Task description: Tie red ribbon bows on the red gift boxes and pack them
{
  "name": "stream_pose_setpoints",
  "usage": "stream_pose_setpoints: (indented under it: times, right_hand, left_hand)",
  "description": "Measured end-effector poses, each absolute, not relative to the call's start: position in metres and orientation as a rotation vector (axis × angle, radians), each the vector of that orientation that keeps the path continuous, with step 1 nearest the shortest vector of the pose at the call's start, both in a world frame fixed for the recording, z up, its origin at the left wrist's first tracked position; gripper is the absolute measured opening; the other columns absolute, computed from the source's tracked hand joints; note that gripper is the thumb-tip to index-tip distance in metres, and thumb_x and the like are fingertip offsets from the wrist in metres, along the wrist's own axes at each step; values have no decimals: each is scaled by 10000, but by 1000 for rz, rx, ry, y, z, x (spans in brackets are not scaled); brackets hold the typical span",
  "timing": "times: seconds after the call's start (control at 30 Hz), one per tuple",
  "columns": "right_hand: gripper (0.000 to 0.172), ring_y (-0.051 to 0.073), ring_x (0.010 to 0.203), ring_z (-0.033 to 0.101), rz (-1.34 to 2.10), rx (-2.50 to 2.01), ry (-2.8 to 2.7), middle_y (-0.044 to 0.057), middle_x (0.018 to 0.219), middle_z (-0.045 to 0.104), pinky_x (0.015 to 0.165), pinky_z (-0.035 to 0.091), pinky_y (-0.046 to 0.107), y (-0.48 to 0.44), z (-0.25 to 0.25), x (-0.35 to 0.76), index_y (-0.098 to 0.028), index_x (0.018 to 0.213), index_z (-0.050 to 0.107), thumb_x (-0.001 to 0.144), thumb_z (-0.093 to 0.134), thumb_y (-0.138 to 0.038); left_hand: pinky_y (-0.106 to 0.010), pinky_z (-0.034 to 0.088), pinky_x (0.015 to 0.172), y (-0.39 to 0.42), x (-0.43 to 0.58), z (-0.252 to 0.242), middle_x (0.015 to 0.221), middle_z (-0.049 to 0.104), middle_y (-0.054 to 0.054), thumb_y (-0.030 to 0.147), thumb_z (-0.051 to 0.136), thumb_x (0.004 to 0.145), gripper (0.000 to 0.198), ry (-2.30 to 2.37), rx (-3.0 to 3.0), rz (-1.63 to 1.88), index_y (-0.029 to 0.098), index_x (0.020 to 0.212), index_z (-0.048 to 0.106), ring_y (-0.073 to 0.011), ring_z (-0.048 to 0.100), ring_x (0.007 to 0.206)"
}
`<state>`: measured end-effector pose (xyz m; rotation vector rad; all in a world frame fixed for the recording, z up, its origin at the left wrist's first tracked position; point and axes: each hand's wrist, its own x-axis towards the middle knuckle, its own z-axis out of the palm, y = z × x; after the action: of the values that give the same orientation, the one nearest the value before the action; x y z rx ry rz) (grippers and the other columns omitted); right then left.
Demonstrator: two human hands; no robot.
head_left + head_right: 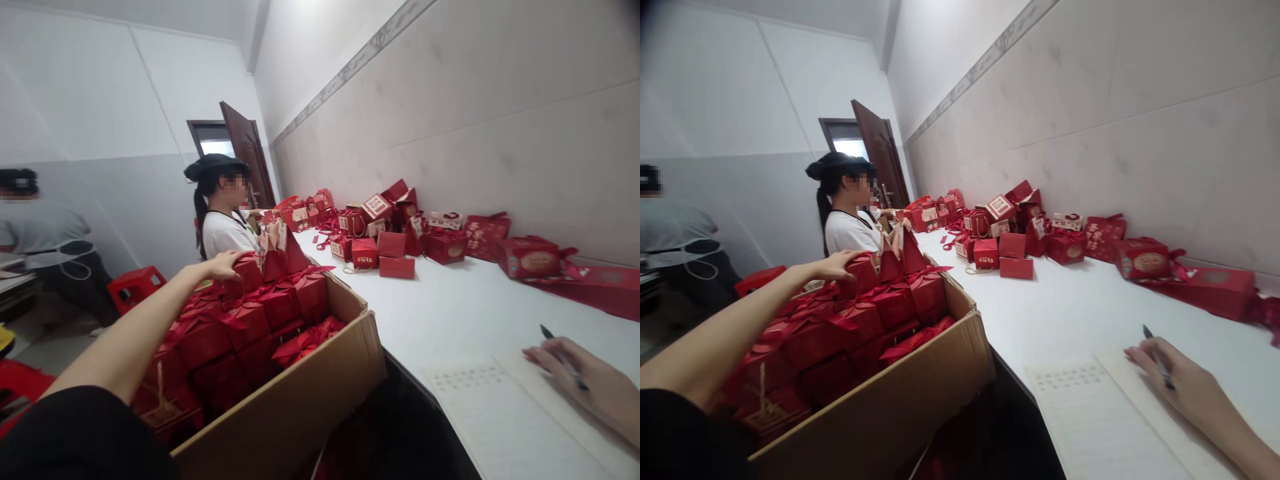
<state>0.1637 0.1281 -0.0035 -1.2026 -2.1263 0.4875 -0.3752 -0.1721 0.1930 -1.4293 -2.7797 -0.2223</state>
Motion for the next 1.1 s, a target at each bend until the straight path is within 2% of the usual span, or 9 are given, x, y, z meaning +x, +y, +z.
stream_pose_setpoints:
  times: [0.1,0.17,0.37,0.43,0.5,0.6,0.7,0.83,1.1]
  right_hand:
    - [384,275,663,589,742,-1166,-2133,139,788,645,655,417,389,124,2,165,-278,649,455,634,501,-658]
    - [381,268,675,582,729,-1172,-2108,135,807,640,672,409,386,123,1,165,-275,664,452,634,505,-651]
    - [380,263,651,572,677,-1194,-2145,105,771,624,650,408,384,127,-3,168,-267,676,470,612,486,-642]
    - [370,273,632,571,686,-1211,-2144,105,746,621,634,406,394,127,0,168,-270,666,478,604,487,-635]
    - [341,276,612,569,696,-1241,-2150,105,730,620,623,403,398,125,3,167,-276,662,483,595,506,-609]
    - [319,272,616,569,696,-1260,-2146,107,746,620,630,398,393,123,5,167,-280,668,468,588,514,-585]
    - [327,260,651,579,703,-1265,-2150,122,788,624,647,398,377,121,5,167,-275,689,449,577,527,-573]
    - [336,248,650,583,704,-1268,-2153,89,751,623,647,406,362,122,3,167,-268,702,443,585,506,-577]
    - [437,258,597,573,679,-1367,-2073,12,643,591,611,423,368,124,0,163,-264,671,460,494,438,-662]
  left_hand:
    - [-474,360,941,-171,-367,208,1270,481,-172,347,662,463,990,-2792,-1362,-134,146,1365,307,-382,468,1125]
    - [-421,403,919,-173,-357,221,1248,503,-146,392,667,492,1019,-2763,-1371,-262,153,1387,243,-336,507,1088]
    - [-381,401,954,-174,-295,245,1286,486,-75,384,718,524,866,-2709,-1614,-777,232,1311,388,-291,496,1121]
    - [-366,459,877,-170,-271,234,1197,559,-60,356,707,555,716,-2853,-1647,-1114,241,1226,487,-278,554,1044]
    - [-373,506,751,-164,-250,215,969,655,-90,361,664,591,547,-3017,-1522,-1625,182,1100,579,-277,625,865]
    - [-373,510,647,-153,-231,182,699,663,-100,373,616,637,329,-3123,-1228,-2162,122,847,642,-268,637,699]
    - [-364,501,614,-145,-226,156,608,647,-85,363,590,669,249,-3148,-1060,-2527,120,715,622,-243,626,625]
    - [-338,496,605,-141,-229,143,622,656,-71,365,566,697,252,-3125,-1059,-2951,116,720,598,-213,617,601]
    - [-403,490,734,-142,-235,139,687,666,-76,359,476,756,292,-3087,-1125,-3075,99,835,583,-225,634,680]
